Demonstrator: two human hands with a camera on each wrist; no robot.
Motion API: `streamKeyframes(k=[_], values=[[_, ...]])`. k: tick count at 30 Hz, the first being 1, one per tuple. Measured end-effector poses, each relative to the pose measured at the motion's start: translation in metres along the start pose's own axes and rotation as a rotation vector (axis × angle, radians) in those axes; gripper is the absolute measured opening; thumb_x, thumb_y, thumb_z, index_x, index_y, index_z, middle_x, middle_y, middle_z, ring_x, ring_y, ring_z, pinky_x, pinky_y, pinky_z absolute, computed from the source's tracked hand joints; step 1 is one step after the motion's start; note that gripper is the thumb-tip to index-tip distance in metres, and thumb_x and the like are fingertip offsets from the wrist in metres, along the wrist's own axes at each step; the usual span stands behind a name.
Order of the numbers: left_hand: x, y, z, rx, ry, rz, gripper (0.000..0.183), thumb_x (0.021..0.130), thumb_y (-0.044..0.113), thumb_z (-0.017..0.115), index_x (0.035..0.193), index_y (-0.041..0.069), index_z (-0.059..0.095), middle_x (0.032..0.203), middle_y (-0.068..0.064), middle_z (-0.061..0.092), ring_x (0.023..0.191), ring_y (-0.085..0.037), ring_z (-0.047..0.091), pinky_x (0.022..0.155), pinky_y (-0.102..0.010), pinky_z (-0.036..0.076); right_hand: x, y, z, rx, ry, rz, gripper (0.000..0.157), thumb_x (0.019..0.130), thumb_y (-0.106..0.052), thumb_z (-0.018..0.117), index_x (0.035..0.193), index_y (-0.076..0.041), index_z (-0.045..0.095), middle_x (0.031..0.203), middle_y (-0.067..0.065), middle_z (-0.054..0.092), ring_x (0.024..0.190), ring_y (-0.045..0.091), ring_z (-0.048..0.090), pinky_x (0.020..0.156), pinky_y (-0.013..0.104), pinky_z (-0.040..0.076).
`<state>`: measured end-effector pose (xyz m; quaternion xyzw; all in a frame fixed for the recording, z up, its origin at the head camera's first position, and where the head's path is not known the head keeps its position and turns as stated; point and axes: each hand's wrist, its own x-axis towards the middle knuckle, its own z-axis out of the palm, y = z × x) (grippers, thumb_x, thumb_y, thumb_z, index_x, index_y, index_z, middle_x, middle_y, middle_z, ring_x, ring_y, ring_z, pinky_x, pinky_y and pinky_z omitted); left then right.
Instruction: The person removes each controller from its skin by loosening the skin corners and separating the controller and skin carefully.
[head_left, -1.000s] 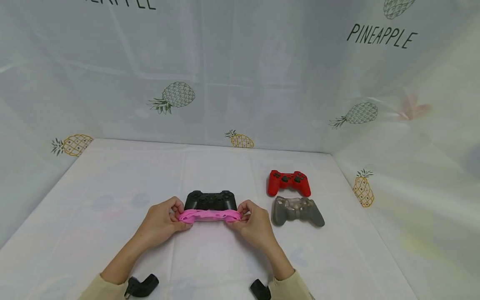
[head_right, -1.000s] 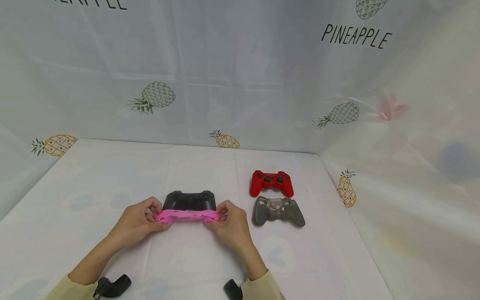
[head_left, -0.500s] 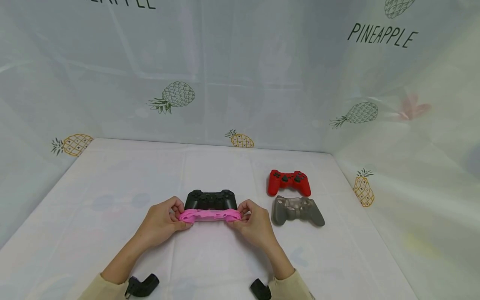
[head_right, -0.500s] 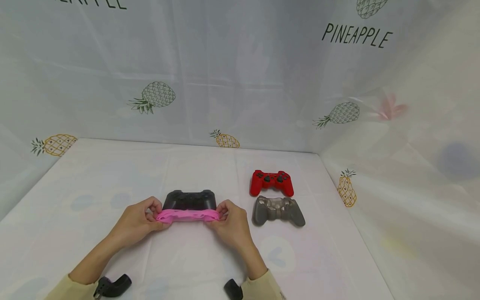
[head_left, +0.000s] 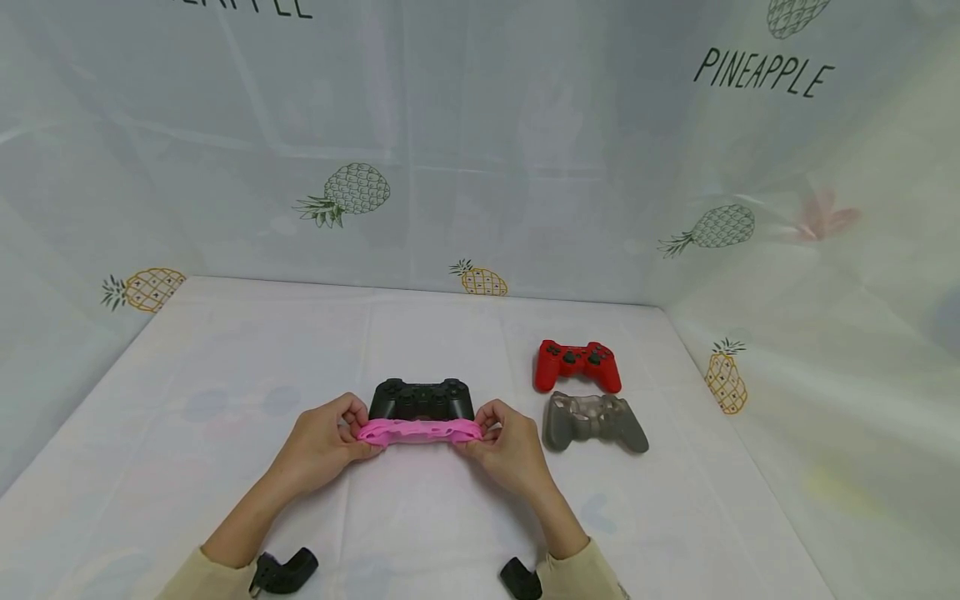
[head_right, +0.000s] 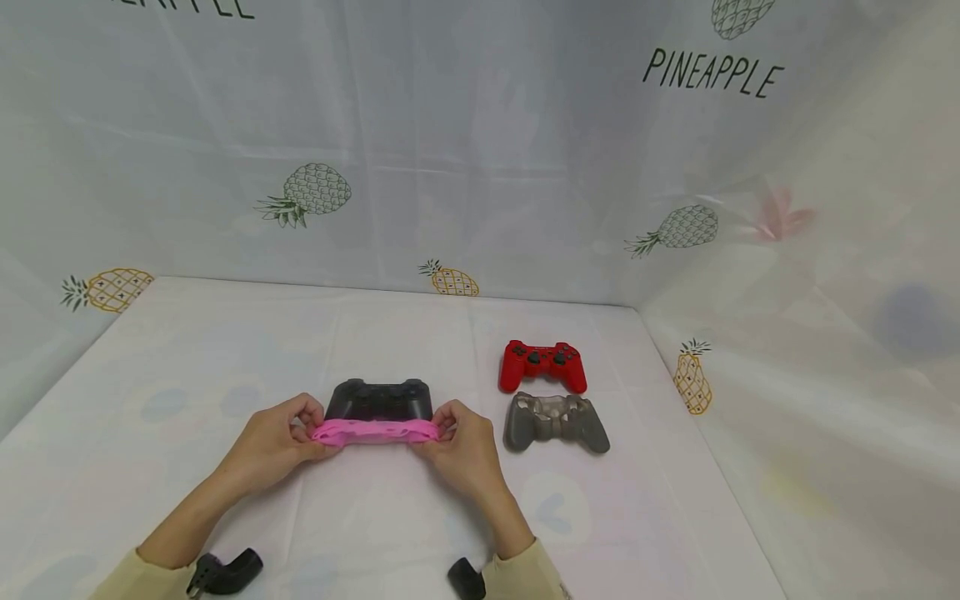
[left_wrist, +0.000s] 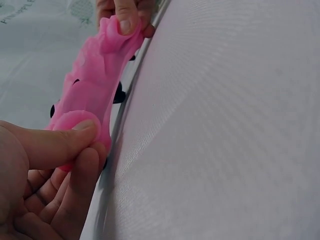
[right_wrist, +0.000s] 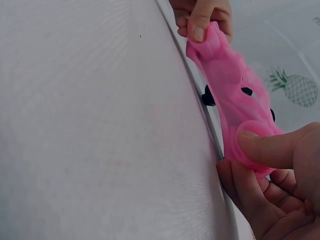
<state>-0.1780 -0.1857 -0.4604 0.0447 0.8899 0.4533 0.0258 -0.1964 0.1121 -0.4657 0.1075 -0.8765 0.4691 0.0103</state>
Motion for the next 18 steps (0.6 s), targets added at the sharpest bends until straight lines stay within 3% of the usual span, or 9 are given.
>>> streamKeyframes(k=[18], values=[[0.0003, 0.0015, 0.0018, -0.003, 0.023, 0.007, 0.036, 0.083, 0.017, 0.092, 0.101, 0.014, 0.062, 0.079, 0.001, 0.062, 0.067, -0.012, 0.057, 0.065, -0.027, 0.043, 0.0038, -0.0017, 0.0004, -0.019, -0.003, 0.007, 0.027, 0.084, -0.013, 0.091, 0.092, -0.014, 0.065, 0.084, -0.003, 0.063, 0.073, 0.008, 0.062, 0.067, 0.024, 0.050]])
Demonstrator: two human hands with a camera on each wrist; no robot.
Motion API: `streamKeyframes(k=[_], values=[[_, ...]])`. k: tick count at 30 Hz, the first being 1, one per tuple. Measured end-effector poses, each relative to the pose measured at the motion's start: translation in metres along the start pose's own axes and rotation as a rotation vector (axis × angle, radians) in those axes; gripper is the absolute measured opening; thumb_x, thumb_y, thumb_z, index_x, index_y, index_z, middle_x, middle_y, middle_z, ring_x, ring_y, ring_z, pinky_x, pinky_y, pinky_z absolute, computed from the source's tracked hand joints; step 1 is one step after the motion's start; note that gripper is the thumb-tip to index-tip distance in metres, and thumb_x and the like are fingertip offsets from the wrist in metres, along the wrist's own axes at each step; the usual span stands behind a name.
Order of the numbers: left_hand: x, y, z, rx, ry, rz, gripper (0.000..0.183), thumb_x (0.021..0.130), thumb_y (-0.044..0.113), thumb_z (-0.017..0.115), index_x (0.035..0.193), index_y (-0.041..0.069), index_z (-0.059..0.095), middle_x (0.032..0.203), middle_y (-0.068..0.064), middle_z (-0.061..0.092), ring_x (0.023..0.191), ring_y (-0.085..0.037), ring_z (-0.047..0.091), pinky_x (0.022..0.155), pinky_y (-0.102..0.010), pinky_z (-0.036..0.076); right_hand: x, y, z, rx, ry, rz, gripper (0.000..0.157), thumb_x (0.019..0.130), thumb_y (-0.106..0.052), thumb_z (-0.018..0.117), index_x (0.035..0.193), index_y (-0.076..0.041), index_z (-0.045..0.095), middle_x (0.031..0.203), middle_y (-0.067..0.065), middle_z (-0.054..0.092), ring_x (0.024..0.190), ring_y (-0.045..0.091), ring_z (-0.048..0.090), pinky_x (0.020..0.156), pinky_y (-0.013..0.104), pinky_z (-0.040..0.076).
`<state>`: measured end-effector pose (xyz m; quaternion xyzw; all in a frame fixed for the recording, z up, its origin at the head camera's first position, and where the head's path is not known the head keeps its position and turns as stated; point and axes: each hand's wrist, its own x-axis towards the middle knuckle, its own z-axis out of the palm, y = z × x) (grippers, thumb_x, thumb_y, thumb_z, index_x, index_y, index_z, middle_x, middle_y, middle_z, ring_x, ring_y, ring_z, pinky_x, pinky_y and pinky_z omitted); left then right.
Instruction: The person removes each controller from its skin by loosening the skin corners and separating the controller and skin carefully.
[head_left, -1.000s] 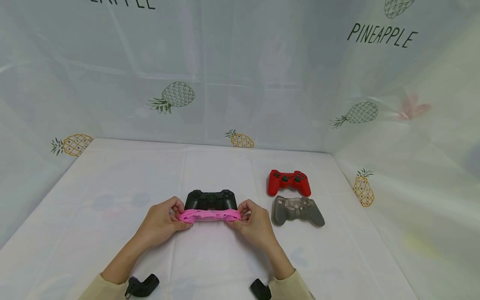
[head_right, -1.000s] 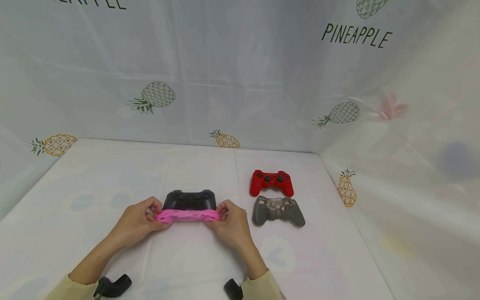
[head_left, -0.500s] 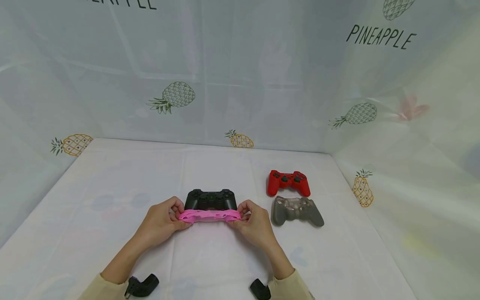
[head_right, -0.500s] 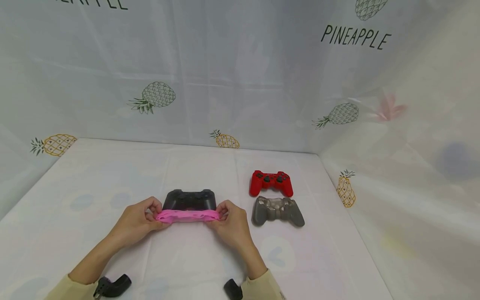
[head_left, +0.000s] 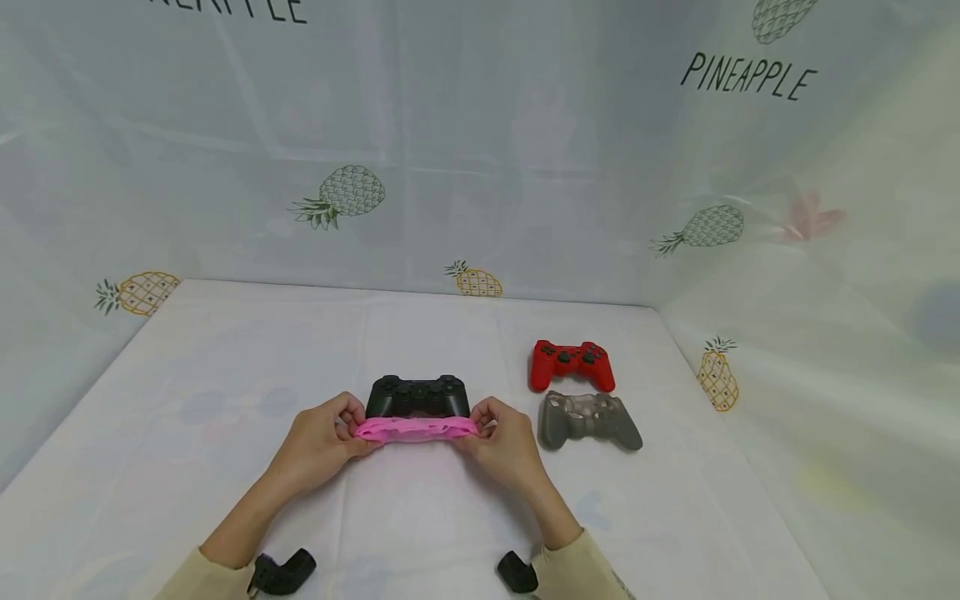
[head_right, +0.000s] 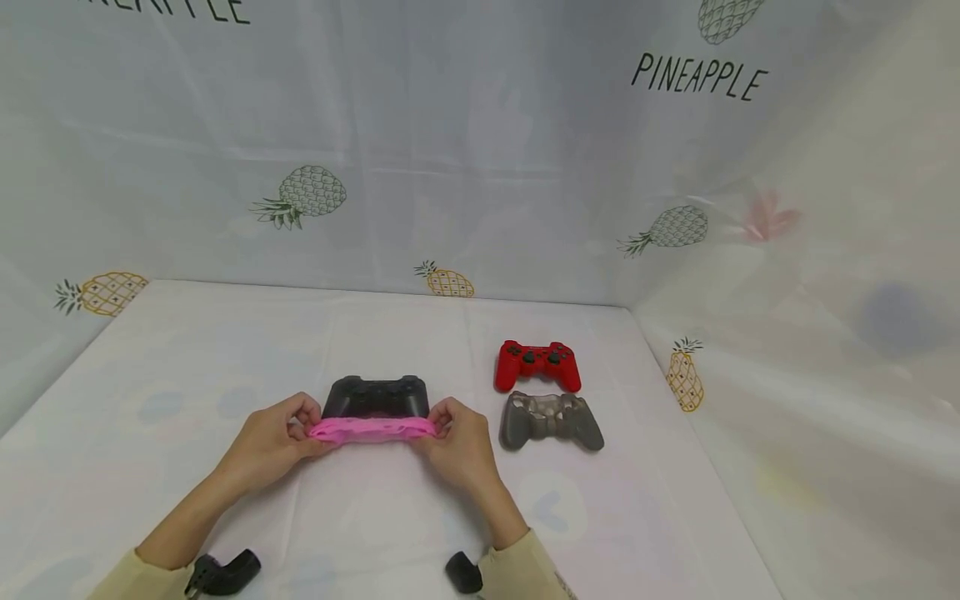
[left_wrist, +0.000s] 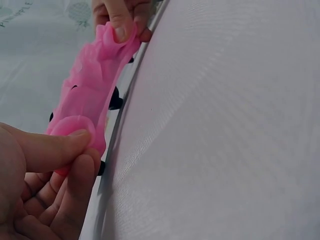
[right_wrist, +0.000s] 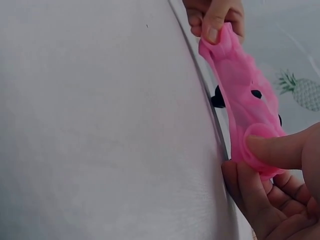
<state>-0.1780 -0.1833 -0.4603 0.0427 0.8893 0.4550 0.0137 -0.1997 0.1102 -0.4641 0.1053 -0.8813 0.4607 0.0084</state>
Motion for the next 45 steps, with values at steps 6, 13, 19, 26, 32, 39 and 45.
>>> streamKeyframes(k=[6, 13, 19, 26, 32, 39, 45], values=[[0.000, 0.000, 0.000, -0.008, 0.000, -0.003, 0.034, 0.084, 0.013, 0.090, 0.102, 0.013, 0.062, 0.082, -0.001, 0.059, 0.070, -0.013, 0.057, 0.067, -0.027, 0.044, 0.004, -0.004, 0.001, -0.017, 0.002, 0.009, 0.026, 0.084, -0.012, 0.090, 0.090, -0.013, 0.065, 0.082, -0.004, 0.062, 0.072, 0.009, 0.060, 0.065, 0.023, 0.049], [0.002, 0.000, -0.001, -0.006, -0.003, -0.002, 0.030, 0.086, 0.011, 0.088, 0.102, 0.013, 0.063, 0.081, 0.000, 0.060, 0.072, -0.013, 0.057, 0.067, -0.027, 0.044, 0.007, -0.006, 0.001, -0.036, 0.000, -0.002, 0.025, 0.083, -0.007, 0.089, 0.089, -0.010, 0.065, 0.081, -0.001, 0.063, 0.071, 0.009, 0.058, 0.065, 0.023, 0.048], [0.004, -0.004, -0.003, 0.006, -0.017, -0.023, 0.028, 0.086, 0.013, 0.088, 0.102, 0.015, 0.065, 0.081, 0.003, 0.065, 0.073, -0.013, 0.059, 0.070, -0.027, 0.044, 0.010, -0.005, -0.001, -0.037, -0.038, 0.003, 0.024, 0.083, -0.007, 0.088, 0.089, -0.011, 0.065, 0.081, -0.001, 0.062, 0.071, 0.010, 0.059, 0.066, 0.023, 0.048], [0.006, -0.006, -0.003, 0.002, -0.028, -0.010, 0.026, 0.085, 0.010, 0.087, 0.103, 0.015, 0.070, 0.090, 0.004, 0.070, 0.081, -0.012, 0.065, 0.077, -0.027, 0.049, 0.014, -0.003, -0.001, -0.015, -0.052, 0.013, 0.022, 0.083, -0.007, 0.088, 0.091, -0.011, 0.068, 0.082, -0.001, 0.064, 0.071, 0.010, 0.059, 0.066, 0.024, 0.049], [0.005, -0.002, -0.004, 0.002, -0.025, -0.010, 0.025, 0.087, 0.013, 0.087, 0.106, 0.016, 0.071, 0.094, 0.005, 0.072, 0.086, -0.010, 0.067, 0.081, -0.028, 0.051, 0.015, -0.005, 0.001, -0.010, -0.079, -0.013, 0.024, 0.083, -0.009, 0.089, 0.099, -0.012, 0.071, 0.089, -0.001, 0.069, 0.079, 0.011, 0.064, 0.074, 0.026, 0.054], [0.001, 0.004, -0.007, -0.036, -0.077, 0.059, 0.029, 0.089, 0.009, 0.086, 0.114, 0.014, 0.073, 0.102, 0.003, 0.075, 0.089, -0.009, 0.072, 0.081, -0.025, 0.057, 0.008, -0.011, -0.002, 0.044, -0.176, -0.058, 0.026, 0.086, -0.002, 0.083, 0.108, -0.010, 0.073, 0.100, 0.001, 0.073, 0.087, 0.016, 0.071, 0.078, 0.027, 0.058], [-0.001, 0.005, -0.009, -0.124, -0.142, 0.107, 0.034, 0.092, 0.007, 0.083, 0.124, 0.013, 0.072, 0.105, -0.001, 0.074, 0.089, -0.014, 0.070, 0.078, -0.025, 0.058, 0.005, -0.015, -0.006, 0.153, -0.217, -0.072, 0.031, 0.087, 0.002, 0.081, 0.114, -0.010, 0.074, 0.112, 0.006, 0.073, 0.097, 0.022, 0.074, 0.082, 0.024, 0.057]])
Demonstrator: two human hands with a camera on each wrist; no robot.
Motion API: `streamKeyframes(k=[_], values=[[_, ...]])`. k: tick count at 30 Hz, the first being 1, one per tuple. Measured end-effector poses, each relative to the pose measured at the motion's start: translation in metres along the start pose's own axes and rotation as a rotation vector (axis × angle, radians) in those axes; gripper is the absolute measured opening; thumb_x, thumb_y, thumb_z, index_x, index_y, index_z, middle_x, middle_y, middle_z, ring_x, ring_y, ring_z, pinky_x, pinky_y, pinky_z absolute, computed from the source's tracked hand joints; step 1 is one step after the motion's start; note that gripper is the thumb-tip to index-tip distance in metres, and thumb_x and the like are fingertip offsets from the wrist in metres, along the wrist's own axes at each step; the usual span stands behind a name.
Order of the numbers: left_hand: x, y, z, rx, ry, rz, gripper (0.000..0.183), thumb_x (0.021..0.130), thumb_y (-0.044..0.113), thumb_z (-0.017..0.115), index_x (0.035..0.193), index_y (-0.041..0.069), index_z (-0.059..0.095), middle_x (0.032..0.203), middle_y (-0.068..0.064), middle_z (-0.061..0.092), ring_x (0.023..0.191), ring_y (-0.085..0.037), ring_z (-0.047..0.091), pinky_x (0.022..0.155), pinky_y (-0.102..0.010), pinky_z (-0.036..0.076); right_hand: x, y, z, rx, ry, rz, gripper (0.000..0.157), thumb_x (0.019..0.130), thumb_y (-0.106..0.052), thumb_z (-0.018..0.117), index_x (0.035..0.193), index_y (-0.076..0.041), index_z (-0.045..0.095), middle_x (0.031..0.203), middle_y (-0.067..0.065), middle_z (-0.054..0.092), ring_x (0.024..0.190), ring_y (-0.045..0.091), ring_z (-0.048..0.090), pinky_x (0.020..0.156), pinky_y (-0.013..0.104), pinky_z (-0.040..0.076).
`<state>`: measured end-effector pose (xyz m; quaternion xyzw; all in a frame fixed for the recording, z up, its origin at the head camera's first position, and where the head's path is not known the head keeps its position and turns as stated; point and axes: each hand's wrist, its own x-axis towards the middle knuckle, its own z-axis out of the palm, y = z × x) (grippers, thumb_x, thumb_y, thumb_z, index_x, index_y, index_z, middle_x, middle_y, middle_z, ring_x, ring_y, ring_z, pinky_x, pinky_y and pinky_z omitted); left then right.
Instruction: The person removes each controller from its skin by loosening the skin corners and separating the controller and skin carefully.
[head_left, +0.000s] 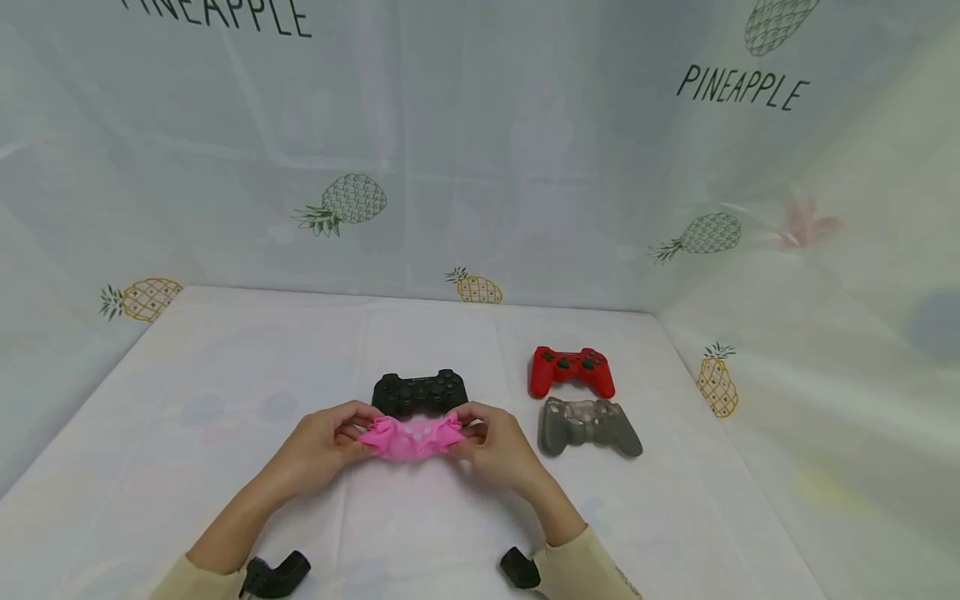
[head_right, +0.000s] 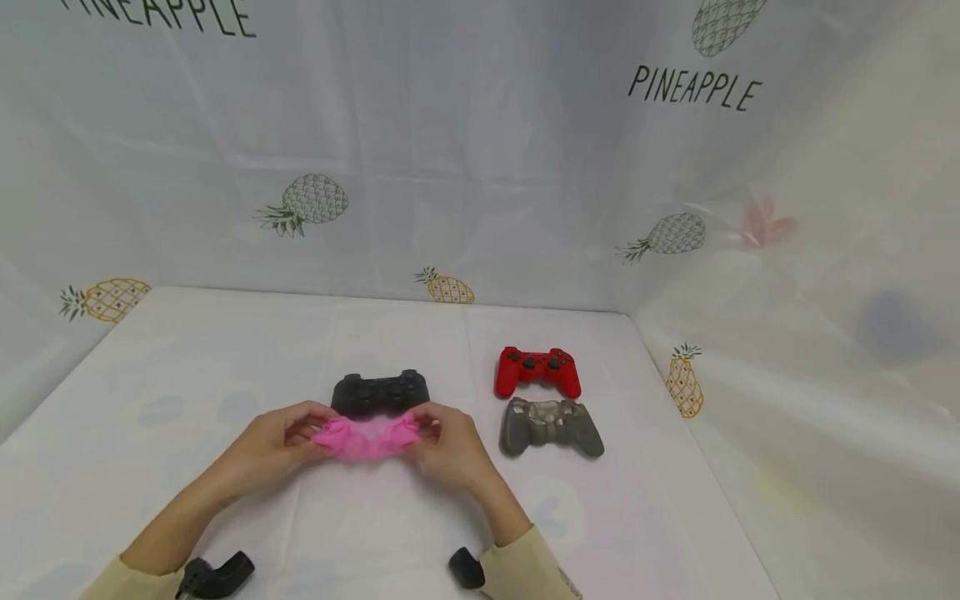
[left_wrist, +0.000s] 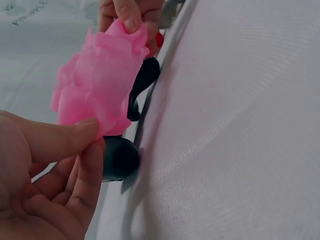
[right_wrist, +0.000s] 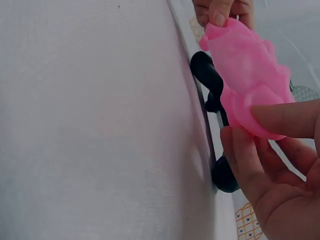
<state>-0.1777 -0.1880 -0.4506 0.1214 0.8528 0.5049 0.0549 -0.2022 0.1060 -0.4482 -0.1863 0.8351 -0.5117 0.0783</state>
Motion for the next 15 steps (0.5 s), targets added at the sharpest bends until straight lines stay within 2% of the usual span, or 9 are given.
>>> streamKeyframes(k=[5, 10, 13, 15], values=[[-0.0005, -0.0008, 0.0004, -0.028, -0.034, 0.018, 0.039, 0.095, 0.008, 0.080, 0.132, 0.014, 0.070, 0.105, -0.002, 0.072, 0.090, -0.017, 0.068, 0.080, -0.026, 0.057, -0.0023, 0.0005, -0.0007, 0.020, -0.005, 0.000, 0.036, 0.089, 0.001, 0.080, 0.123, -0.011, 0.074, 0.119, 0.008, 0.071, 0.101, 0.023, 0.074, 0.084, 0.023, 0.058], [-0.0023, 0.0012, 0.0009, -0.021, -0.012, 0.036, 0.047, 0.095, 0.007, 0.079, 0.138, 0.021, 0.068, 0.119, -0.003, 0.071, 0.097, -0.016, 0.068, 0.083, -0.026, 0.057, -0.0028, 0.0025, 0.0003, -0.041, -0.012, -0.018, 0.042, 0.092, -0.002, 0.078, 0.132, -0.016, 0.071, 0.105, 0.003, 0.073, 0.094, 0.016, 0.072, 0.087, 0.026, 0.058], [-0.0030, 0.0023, 0.0006, -0.042, -0.007, 0.059, 0.051, 0.096, 0.005, 0.077, 0.142, 0.021, 0.065, 0.125, -0.004, 0.069, 0.104, -0.017, 0.069, 0.088, -0.026, 0.057, -0.0027, 0.0031, 0.0008, -0.012, 0.008, 0.001, 0.044, 0.092, -0.002, 0.078, 0.134, -0.012, 0.065, 0.100, 0.002, 0.072, 0.091, 0.014, 0.071, 0.084, 0.025, 0.058], [-0.0030, 0.0028, 0.0004, -0.063, -0.006, 0.064, 0.051, 0.096, 0.005, 0.077, 0.143, 0.019, 0.063, 0.122, -0.005, 0.069, 0.107, -0.018, 0.069, 0.090, -0.025, 0.057, -0.0028, 0.0028, 0.0009, 0.034, 0.033, 0.017, 0.042, 0.091, -0.001, 0.078, 0.129, -0.009, 0.062, 0.101, 0.003, 0.072, 0.089, 0.013, 0.071, 0.083, 0.024, 0.057]])
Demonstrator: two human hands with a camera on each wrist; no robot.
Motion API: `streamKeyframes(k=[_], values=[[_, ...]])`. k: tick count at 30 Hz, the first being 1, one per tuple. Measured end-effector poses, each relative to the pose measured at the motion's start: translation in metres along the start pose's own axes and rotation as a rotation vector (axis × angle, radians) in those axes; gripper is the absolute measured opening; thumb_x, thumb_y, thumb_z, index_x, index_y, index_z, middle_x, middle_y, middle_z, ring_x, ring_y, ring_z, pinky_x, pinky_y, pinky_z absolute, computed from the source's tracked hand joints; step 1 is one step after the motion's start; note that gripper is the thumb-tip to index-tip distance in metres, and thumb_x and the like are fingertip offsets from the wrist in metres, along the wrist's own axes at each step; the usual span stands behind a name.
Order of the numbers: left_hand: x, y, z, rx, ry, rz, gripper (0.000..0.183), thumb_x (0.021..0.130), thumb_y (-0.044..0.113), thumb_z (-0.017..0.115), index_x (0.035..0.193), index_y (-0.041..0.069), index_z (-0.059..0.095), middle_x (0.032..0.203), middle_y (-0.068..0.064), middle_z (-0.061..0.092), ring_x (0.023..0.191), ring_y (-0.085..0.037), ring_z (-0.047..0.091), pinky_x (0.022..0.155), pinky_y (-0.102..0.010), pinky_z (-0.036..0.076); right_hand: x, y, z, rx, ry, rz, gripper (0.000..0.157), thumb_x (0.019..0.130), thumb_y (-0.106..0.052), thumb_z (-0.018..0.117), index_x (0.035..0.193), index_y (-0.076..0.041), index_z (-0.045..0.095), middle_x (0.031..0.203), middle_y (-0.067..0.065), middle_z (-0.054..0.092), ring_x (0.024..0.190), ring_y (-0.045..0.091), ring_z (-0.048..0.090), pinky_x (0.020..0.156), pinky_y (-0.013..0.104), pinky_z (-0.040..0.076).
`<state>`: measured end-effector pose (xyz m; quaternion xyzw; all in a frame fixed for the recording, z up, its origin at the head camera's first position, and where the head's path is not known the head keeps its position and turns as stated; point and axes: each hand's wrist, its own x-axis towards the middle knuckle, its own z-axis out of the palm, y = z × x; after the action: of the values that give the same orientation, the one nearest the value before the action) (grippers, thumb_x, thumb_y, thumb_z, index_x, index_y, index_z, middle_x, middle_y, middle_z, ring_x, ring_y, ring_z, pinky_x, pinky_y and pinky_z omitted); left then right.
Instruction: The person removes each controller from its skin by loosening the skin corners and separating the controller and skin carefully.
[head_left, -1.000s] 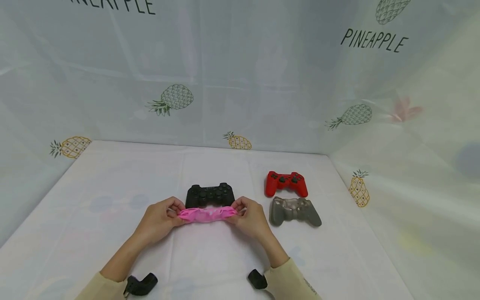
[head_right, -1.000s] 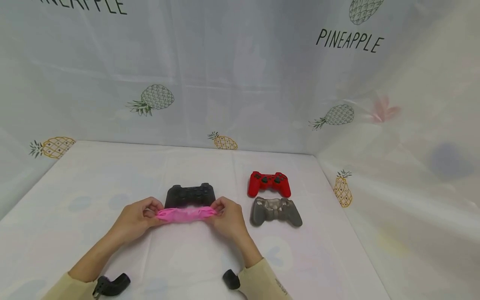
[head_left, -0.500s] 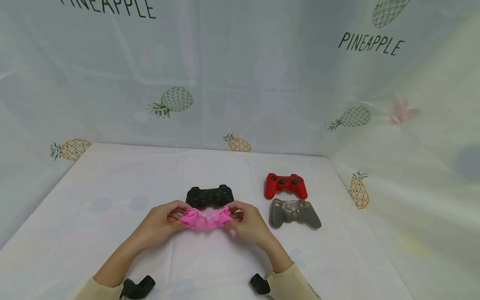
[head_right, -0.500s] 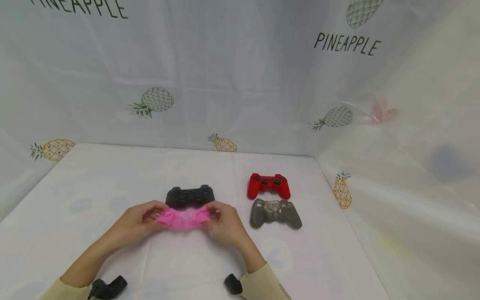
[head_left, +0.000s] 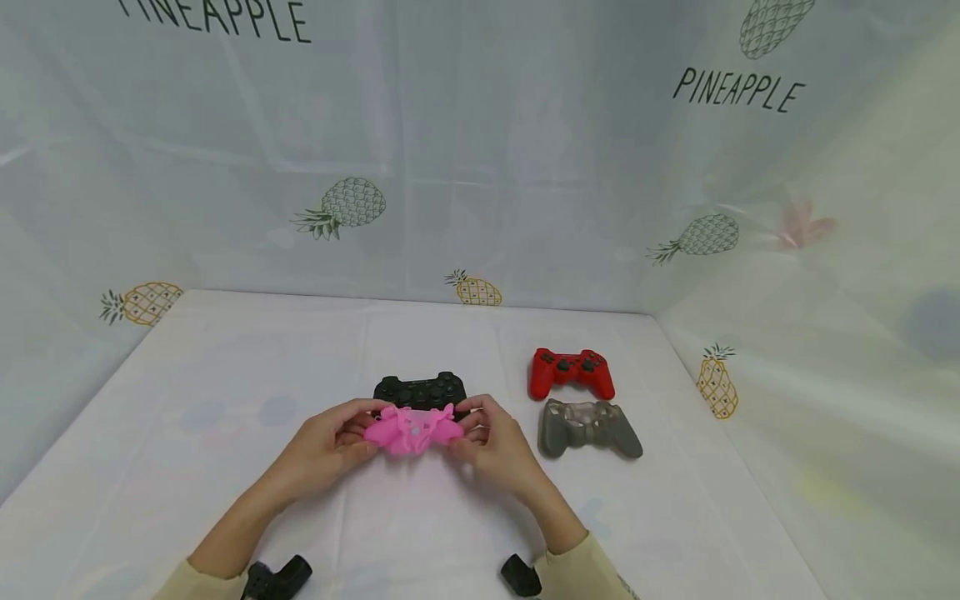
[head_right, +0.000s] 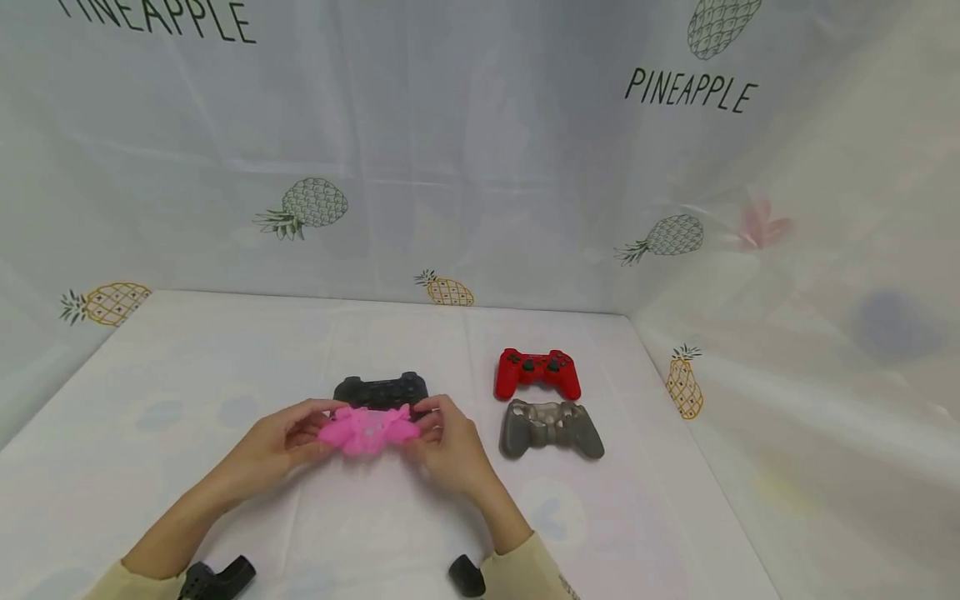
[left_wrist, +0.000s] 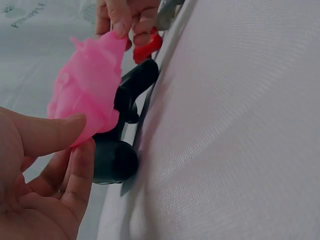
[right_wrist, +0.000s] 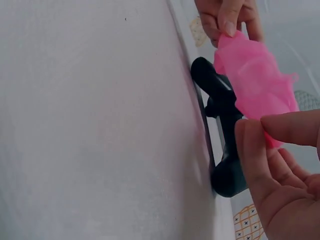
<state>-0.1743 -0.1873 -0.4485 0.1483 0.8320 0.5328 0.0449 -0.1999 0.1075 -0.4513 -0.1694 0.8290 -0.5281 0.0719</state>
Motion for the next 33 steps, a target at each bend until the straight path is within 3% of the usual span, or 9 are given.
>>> streamKeyframes(k=[6, 9, 14, 18, 22, 30, 33], values=[[-0.0006, -0.0002, 0.0016, -0.050, 0.027, -0.032, 0.042, 0.094, 0.001, 0.078, 0.130, 0.014, 0.059, 0.112, -0.007, 0.066, 0.103, -0.019, 0.071, 0.089, -0.025, 0.058, -0.0004, -0.0021, 0.0011, 0.113, 0.028, 0.003, 0.028, 0.088, 0.004, 0.077, 0.110, -0.005, 0.062, 0.100, 0.006, 0.068, 0.085, 0.015, 0.072, 0.081, 0.022, 0.058], [-0.0009, 0.0006, 0.0026, -0.067, 0.020, -0.051, 0.038, 0.095, 0.001, 0.076, 0.125, 0.013, 0.056, 0.116, -0.010, 0.063, 0.102, -0.019, 0.072, 0.087, -0.026, 0.058, -0.0009, -0.0037, 0.0017, 0.163, 0.000, 0.008, 0.027, 0.089, 0.004, 0.075, 0.111, -0.005, 0.063, 0.102, 0.008, 0.067, 0.087, 0.018, 0.073, 0.082, 0.024, 0.058], [-0.0015, 0.0035, 0.0026, -0.143, -0.035, -0.082, 0.037, 0.097, 0.002, 0.073, 0.125, 0.012, 0.052, 0.124, -0.015, 0.054, 0.098, -0.025, 0.076, 0.086, -0.027, 0.056, -0.0020, -0.0067, 0.0031, 0.244, -0.047, 0.037, 0.019, 0.099, -0.011, 0.073, 0.112, -0.003, 0.062, 0.103, 0.010, 0.071, 0.091, 0.027, 0.077, 0.089, 0.027, 0.055], [-0.0026, 0.0058, 0.0025, -0.162, -0.051, -0.087, 0.037, 0.098, 0.014, 0.076, 0.125, 0.011, 0.050, 0.122, -0.016, 0.053, 0.094, -0.028, 0.074, 0.085, -0.027, 0.054, -0.0011, -0.0071, 0.0044, 0.260, -0.040, 0.028, 0.021, 0.100, -0.015, 0.075, 0.113, -0.003, 0.064, 0.101, 0.009, 0.072, 0.089, 0.024, 0.077, 0.085, 0.026, 0.057], [-0.0024, 0.0071, 0.0029, -0.133, -0.004, -0.094, 0.037, 0.098, 0.026, 0.080, 0.122, 0.012, 0.055, 0.113, -0.013, 0.060, 0.092, -0.027, 0.074, 0.083, -0.028, 0.056, -0.0003, -0.0060, 0.0050, 0.246, -0.021, 0.031, 0.020, 0.098, -0.012, 0.077, 0.113, -0.003, 0.067, 0.097, 0.007, 0.069, 0.084, 0.018, 0.072, 0.079, 0.025, 0.058], [-0.0008, 0.0059, -0.0004, -0.091, 0.092, -0.120, 0.031, 0.095, 0.025, 0.082, 0.122, 0.017, 0.068, 0.103, -0.010, 0.064, 0.087, -0.027, 0.073, 0.081, -0.030, 0.060, -0.0011, -0.0052, 0.0016, 0.203, -0.001, 0.018, 0.017, 0.099, -0.009, 0.075, 0.115, -0.005, 0.074, 0.095, 0.008, 0.070, 0.081, 0.019, 0.071, 0.076, 0.028, 0.058], [-0.0007, 0.0039, -0.0015, -0.065, 0.110, -0.097, 0.031, 0.097, 0.025, 0.081, 0.126, 0.019, 0.072, 0.104, -0.008, 0.064, 0.087, -0.025, 0.071, 0.080, -0.031, 0.060, -0.0012, -0.0041, -0.0005, 0.185, 0.006, 0.013, 0.021, 0.100, -0.008, 0.072, 0.121, -0.008, 0.076, 0.096, 0.007, 0.068, 0.080, 0.020, 0.069, 0.076, 0.028, 0.057]])
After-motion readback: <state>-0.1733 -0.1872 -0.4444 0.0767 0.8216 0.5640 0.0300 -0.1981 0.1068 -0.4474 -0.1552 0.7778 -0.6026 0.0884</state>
